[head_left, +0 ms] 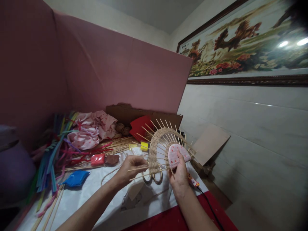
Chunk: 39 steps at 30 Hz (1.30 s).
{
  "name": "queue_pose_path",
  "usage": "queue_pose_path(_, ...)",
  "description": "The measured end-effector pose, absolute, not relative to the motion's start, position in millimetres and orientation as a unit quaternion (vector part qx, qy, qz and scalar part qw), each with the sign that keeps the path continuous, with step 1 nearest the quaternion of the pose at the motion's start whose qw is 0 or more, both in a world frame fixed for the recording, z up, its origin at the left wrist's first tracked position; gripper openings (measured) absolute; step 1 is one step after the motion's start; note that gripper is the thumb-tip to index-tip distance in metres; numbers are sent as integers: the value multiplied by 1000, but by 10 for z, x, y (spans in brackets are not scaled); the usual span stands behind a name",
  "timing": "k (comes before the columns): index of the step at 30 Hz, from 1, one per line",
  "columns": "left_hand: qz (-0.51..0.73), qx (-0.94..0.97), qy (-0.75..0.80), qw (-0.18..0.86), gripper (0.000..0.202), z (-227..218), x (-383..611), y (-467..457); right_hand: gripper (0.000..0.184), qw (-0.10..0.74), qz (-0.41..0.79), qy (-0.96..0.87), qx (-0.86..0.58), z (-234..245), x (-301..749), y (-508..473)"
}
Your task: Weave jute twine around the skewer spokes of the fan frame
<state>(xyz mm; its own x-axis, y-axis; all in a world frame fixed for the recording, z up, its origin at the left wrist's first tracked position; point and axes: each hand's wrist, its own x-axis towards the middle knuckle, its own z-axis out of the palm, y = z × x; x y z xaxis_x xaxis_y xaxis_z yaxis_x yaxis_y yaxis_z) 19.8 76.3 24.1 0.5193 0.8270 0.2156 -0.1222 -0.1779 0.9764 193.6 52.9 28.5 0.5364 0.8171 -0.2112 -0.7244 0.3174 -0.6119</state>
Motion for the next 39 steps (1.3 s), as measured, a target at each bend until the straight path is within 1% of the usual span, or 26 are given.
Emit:
queue_pose_path(5, 396, 664, 259, 580, 26, 300, 197, 675, 37, 811, 475, -63, -336, 279, 1927, 536)
queue_pose_path(12, 375, 651, 258, 607, 28, 358, 195, 657, 36, 808, 480, -74, -333, 255, 1948, 551)
queue_pose_path(16, 377, 641, 256, 618, 24, 299, 187, 710, 35, 813, 477, -74, -325, 276, 1934, 542)
queue_pose_path(20, 360, 610, 291, 643, 14, 341, 150, 680, 37, 808, 491, -77, -317, 310, 1915, 515)
queue_pose_path(27, 410, 523, 270, 697, 10, 492, 117, 604, 36, 812, 485, -88, -311, 294, 1892, 506)
queue_pose_path(33, 398, 541, 275, 688, 20, 482, 138, 602, 37, 797, 502, -95, -321, 257, 1896, 518)
queue_pose_path(39, 396, 554, 275, 679, 19, 469, 144, 604, 36, 803, 499, -106, -309, 239, 1905, 528)
